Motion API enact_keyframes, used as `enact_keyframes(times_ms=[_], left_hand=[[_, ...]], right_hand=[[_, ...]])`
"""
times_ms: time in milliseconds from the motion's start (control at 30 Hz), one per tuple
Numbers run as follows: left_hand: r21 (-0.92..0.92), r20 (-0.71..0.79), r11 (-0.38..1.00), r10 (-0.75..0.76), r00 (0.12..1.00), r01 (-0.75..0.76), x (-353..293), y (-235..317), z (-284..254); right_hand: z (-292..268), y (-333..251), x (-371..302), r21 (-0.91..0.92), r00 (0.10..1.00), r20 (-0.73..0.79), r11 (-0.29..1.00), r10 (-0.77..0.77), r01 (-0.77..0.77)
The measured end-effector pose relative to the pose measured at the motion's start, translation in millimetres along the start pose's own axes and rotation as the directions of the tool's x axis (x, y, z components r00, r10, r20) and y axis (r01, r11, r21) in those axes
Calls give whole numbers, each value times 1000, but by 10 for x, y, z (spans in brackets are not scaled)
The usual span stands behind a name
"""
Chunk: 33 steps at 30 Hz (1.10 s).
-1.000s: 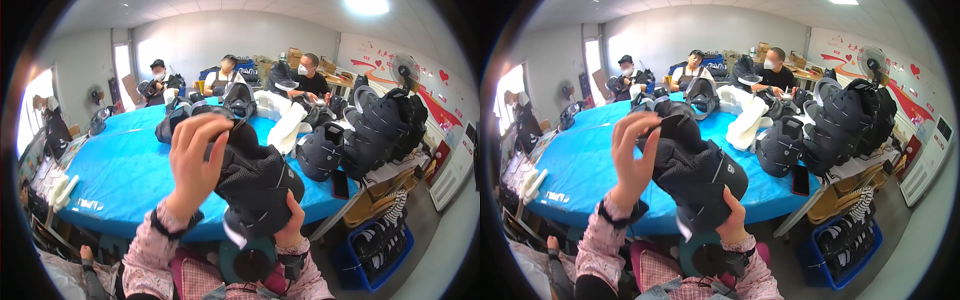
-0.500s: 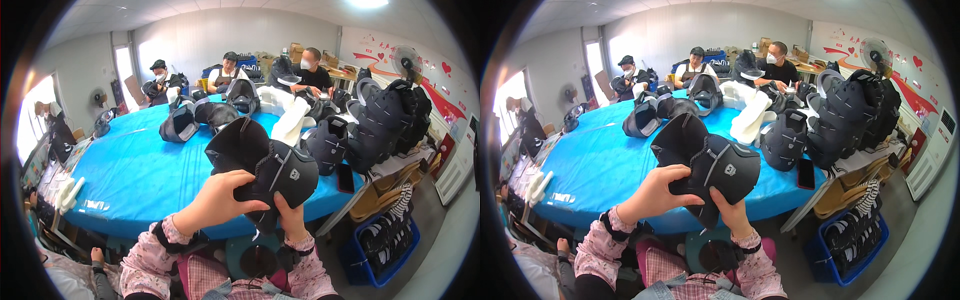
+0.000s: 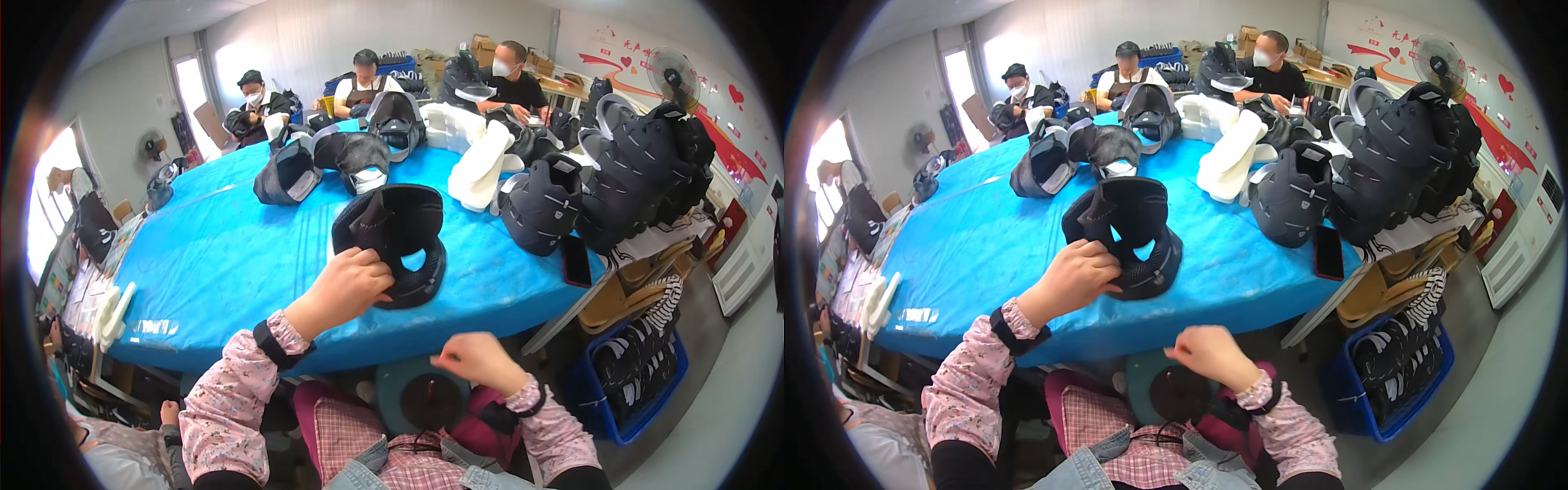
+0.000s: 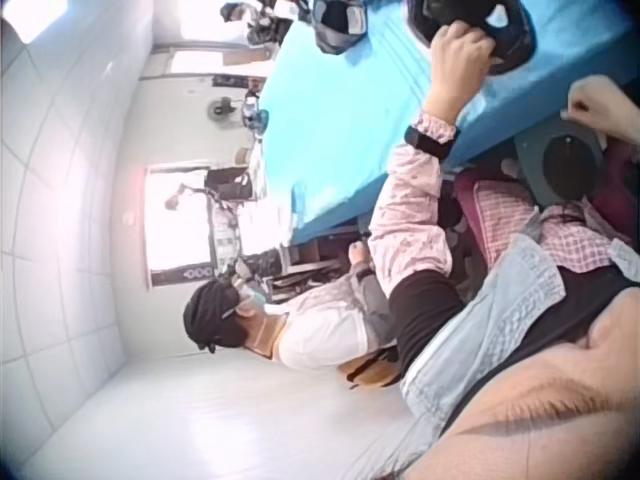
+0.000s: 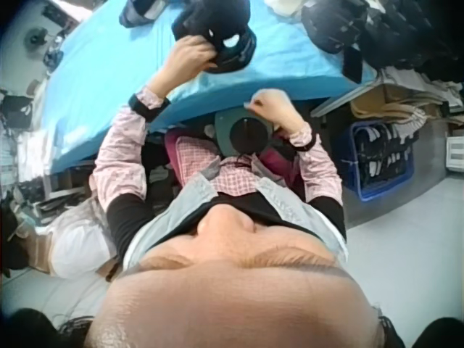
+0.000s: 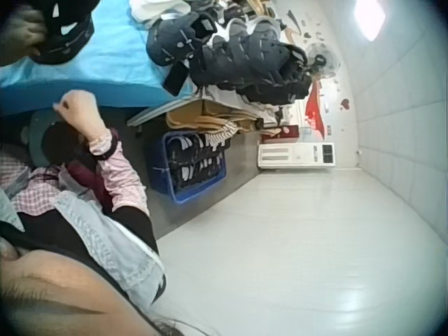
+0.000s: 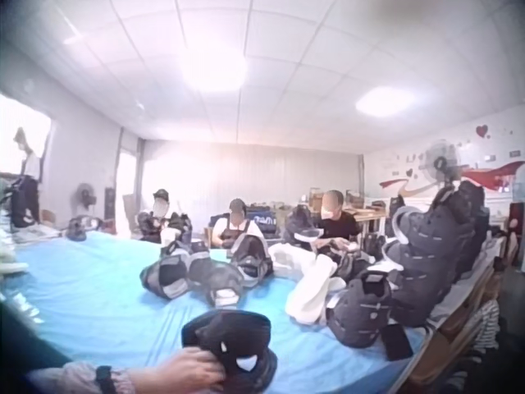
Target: Manually assembling the internal padding and outer components of a shoe or boot in a workshop environment.
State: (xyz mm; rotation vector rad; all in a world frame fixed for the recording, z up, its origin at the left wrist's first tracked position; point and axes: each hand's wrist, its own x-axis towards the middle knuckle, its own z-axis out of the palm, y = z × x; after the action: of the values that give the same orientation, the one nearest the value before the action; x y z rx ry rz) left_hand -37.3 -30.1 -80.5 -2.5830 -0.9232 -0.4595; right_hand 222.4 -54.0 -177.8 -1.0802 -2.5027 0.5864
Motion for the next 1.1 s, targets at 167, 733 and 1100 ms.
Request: enact_keyframes(times_ms=[167,733,1100], left_hand=[[224,98,969,84,992,-104,-184,-155,339],[-19,438,981,-165,884,192,-4,-233,492],[-136,143,952,-254,957,273,-50,-121,560]], right_hand=[[-496,-272,554,-201,757,-313,819,-573,537],[-222,-37,1163,-350,893,-27,841,-449,413],[-103,130,1185,-498,823,-204,780,-530,379]])
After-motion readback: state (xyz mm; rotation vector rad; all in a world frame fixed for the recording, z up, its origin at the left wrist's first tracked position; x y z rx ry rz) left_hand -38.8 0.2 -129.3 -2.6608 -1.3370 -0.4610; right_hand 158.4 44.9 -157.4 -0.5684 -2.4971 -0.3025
